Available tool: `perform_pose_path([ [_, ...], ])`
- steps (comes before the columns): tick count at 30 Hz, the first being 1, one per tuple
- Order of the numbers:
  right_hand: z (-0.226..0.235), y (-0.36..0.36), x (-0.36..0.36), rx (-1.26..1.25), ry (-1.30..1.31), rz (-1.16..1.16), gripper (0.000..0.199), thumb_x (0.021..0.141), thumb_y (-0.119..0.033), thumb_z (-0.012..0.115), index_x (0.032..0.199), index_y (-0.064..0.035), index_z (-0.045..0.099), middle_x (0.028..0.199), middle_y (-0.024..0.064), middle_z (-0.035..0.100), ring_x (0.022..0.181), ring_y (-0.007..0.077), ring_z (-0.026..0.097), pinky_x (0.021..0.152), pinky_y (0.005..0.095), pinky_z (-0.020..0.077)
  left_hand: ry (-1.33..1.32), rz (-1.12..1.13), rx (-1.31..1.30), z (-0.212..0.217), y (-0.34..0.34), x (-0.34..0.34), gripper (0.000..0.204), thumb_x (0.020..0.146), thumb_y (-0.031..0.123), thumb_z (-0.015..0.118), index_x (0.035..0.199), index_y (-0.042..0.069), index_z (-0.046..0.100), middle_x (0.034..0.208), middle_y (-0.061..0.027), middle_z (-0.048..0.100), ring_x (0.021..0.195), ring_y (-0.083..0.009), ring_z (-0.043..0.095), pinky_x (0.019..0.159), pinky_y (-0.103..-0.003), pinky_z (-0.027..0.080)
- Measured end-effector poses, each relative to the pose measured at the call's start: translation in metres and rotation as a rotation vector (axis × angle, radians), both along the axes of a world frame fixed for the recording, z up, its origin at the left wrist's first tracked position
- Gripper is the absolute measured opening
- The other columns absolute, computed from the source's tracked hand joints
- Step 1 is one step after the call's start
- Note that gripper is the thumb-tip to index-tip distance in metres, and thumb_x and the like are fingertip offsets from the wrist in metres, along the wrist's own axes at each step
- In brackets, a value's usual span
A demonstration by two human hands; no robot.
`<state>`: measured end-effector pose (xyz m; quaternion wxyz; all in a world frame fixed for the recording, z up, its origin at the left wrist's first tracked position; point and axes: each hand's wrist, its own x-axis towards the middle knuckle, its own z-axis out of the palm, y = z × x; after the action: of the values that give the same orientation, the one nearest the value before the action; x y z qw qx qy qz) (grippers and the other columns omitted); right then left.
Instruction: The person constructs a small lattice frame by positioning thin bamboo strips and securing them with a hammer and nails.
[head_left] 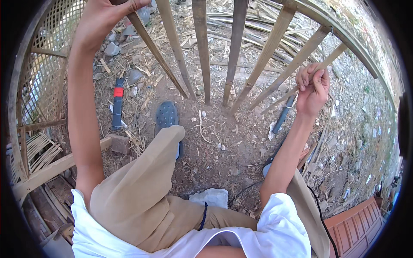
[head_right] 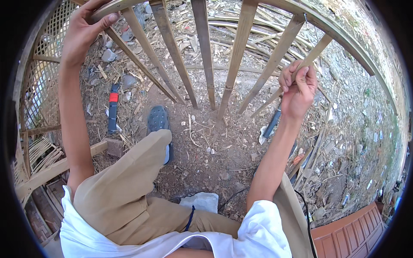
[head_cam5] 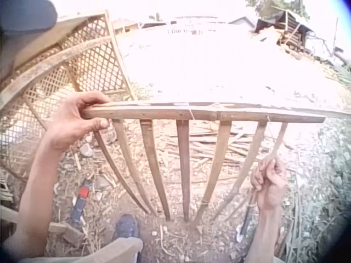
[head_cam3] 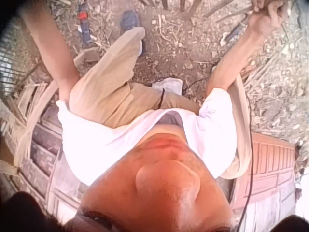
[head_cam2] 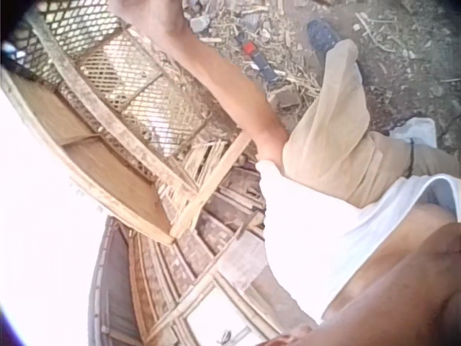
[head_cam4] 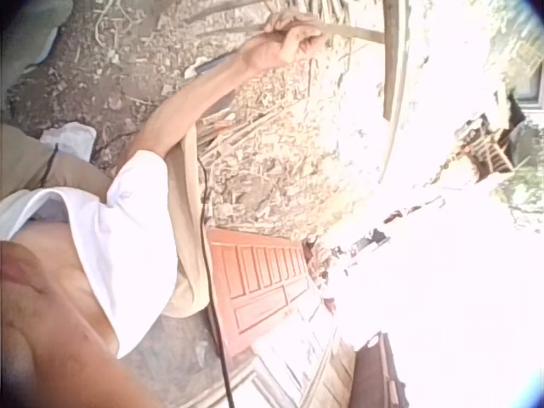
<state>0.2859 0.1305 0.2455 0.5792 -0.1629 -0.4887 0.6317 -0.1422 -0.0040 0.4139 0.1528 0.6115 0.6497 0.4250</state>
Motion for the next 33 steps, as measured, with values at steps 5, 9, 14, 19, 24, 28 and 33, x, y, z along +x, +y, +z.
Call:
perform_pose_path([
  [5, 0.003, 0.009, 0.007, 0.122, -0.422, -0.264, 0.028, 0.118, -0.023, 0.056, 0.109, 0.0007, 0.067, 0.093, 0.0119, 0.071, 0.086, 0.0170, 0.065, 0.090, 0.0357, 0.0538, 0.132, -0.038, 0.169, -0.007, 0.019, -0.010, 0.040, 0.095, 0.021, 0.090, 0.130, 0.005, 0.078, 0.111, 0.0000, 0.078, 0.104, -0.0096, 0.070, 0.090, -0.028, 0.056],
  [9, 0.069, -0.019, 0.029, 0.261, -1.304, -0.593, 0.027, 0.115, -0.021, 0.062, 0.107, 0.0016, 0.074, 0.088, 0.0107, 0.076, 0.082, 0.0142, 0.069, 0.079, 0.0344, 0.0539, 0.120, -0.085, 0.254, -0.002, 0.018, 0.006, 0.041, 0.093, 0.020, 0.092, 0.129, 0.006, 0.078, 0.111, -0.0053, 0.082, 0.100, -0.0135, 0.076, 0.088, -0.032, 0.061],
  [14, 0.205, -0.059, -0.010, 0.410, -1.079, -0.678, 0.015, 0.104, -0.012, 0.075, 0.100, 0.0025, 0.077, 0.081, 0.0101, 0.078, 0.074, 0.0169, 0.072, 0.073, 0.0343, 0.0552, 0.164, -0.102, 0.236, 0.008, 0.006, 0.019, 0.042, 0.091, 0.018, 0.092, 0.127, 0.003, 0.077, 0.108, -0.0070, 0.081, 0.099, -0.0145, 0.076, 0.086, -0.032, 0.061],
  [19, 0.230, -0.004, -0.067, 1.225, -1.205, -0.579, 0.043, 0.097, -0.031, 0.084, 0.129, -0.0064, 0.070, 0.120, 0.0139, 0.075, 0.107, 0.0306, 0.075, 0.096, 0.0460, 0.0582, 0.160, -0.094, 0.153, 0.018, -0.005, 0.025, 0.041, 0.093, 0.012, 0.088, 0.129, 0.002, 0.074, 0.110, -0.0039, 0.078, 0.101, -0.0117, 0.073, 0.088, -0.030, 0.058],
  [24, 0.206, 0.044, -0.082, 1.419, -1.380, -0.201, 0.046, 0.095, -0.033, 0.085, 0.128, -0.0079, 0.066, 0.122, 0.0134, 0.070, 0.107, 0.0317, 0.073, 0.092, 0.0449, 0.0588, 0.175, -0.041, 0.182, 0.002, -0.003, 0.007, 0.045, 0.090, 0.021, 0.093, 0.130, 0.008, 0.077, 0.108, -0.0051, 0.082, 0.094, -0.0144, 0.075, 0.081, -0.034, 0.060],
  [28, 0.232, 0.037, -0.085, 1.299, -1.480, -0.003, 0.025, 0.102, -0.015, 0.077, 0.120, -0.0039, 0.062, 0.131, 0.0186, 0.063, 0.119, 0.0363, 0.066, 0.100, 0.0450, 0.0550, 0.211, -0.082, 0.193, -0.006, 0.003, -0.015, 0.041, 0.098, 0.018, 0.086, 0.134, 0.006, 0.074, 0.113, -0.0028, 0.079, 0.106, -0.0105, 0.073, 0.094, -0.031, 0.058],
  [33, 0.270, -0.065, -0.098, 1.034, -1.568, -0.022, 0.012, 0.105, -0.003, 0.067, 0.110, 0.0028, 0.058, 0.133, 0.0247, 0.055, 0.117, 0.0390, 0.064, 0.104, 0.0488, 0.0582, 0.186, -0.080, 0.388, -0.005, -0.001, -0.019, 0.029, 0.094, 0.008, 0.089, 0.117, 0.002, 0.074, 0.100, -0.0022, 0.075, 0.087, -0.0079, 0.070, 0.073, -0.024, 0.058],
])
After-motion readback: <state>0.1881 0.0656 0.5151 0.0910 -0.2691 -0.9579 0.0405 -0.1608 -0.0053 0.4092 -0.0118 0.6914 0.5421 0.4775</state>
